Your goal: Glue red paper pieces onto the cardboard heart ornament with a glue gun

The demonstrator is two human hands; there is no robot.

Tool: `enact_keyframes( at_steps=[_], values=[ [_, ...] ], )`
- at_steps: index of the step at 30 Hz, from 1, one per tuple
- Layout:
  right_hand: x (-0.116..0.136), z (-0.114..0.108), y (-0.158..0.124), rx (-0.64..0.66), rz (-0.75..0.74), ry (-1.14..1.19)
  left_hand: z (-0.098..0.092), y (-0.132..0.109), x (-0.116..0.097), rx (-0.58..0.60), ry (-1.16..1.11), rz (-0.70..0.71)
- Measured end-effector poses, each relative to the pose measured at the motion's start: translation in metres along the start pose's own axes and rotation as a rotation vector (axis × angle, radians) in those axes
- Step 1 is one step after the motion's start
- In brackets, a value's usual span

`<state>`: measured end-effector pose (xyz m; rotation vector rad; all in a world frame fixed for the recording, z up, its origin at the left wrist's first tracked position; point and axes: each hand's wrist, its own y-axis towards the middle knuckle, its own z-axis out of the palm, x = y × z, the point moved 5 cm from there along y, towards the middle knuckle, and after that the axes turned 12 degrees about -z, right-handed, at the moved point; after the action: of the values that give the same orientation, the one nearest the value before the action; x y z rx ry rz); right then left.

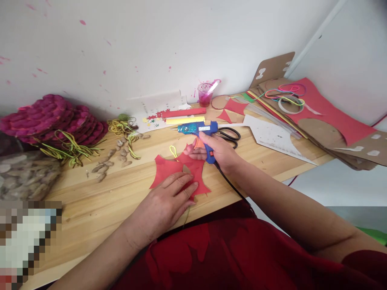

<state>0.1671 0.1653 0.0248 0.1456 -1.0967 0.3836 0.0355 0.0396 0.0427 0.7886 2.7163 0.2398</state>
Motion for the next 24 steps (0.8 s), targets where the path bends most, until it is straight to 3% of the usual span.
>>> enact_keyframes(
  at_steps=[4, 6, 11, 17, 21, 24],
  values=[
    [-0.01, 0.009, -0.025, 0.062, 0.159, 0.012, 0.006, -0.003, -0.002, -0.04, 0.012, -0.018],
    [-0.01, 0.009, -0.029, 0.037, 0.155, -0.026, 0.009, -0.004, -0.003, -0.036, 0.035, 0.003],
    [-0.003, 0.001, -0.008, -0.049, 0.033, -0.142, 0.013, -0.007, -0.001, -0.005, 0.089, -0.004],
    [0.0, 0.002, 0.027, -0.022, -0.026, -0.22, 0.009, -0.004, -0.002, 0.004, 0.013, -0.018],
    [0.002, 0.005, 0.023, -0.03, -0.018, -0.196, 0.005, -0.003, -0.001, -0.003, -0.069, -0.059],
    [-0.003, 0.016, 0.007, 0.096, 0.078, -0.142, 0.003, -0.005, 0.001, 0.005, -0.138, -0.093]
  ],
)
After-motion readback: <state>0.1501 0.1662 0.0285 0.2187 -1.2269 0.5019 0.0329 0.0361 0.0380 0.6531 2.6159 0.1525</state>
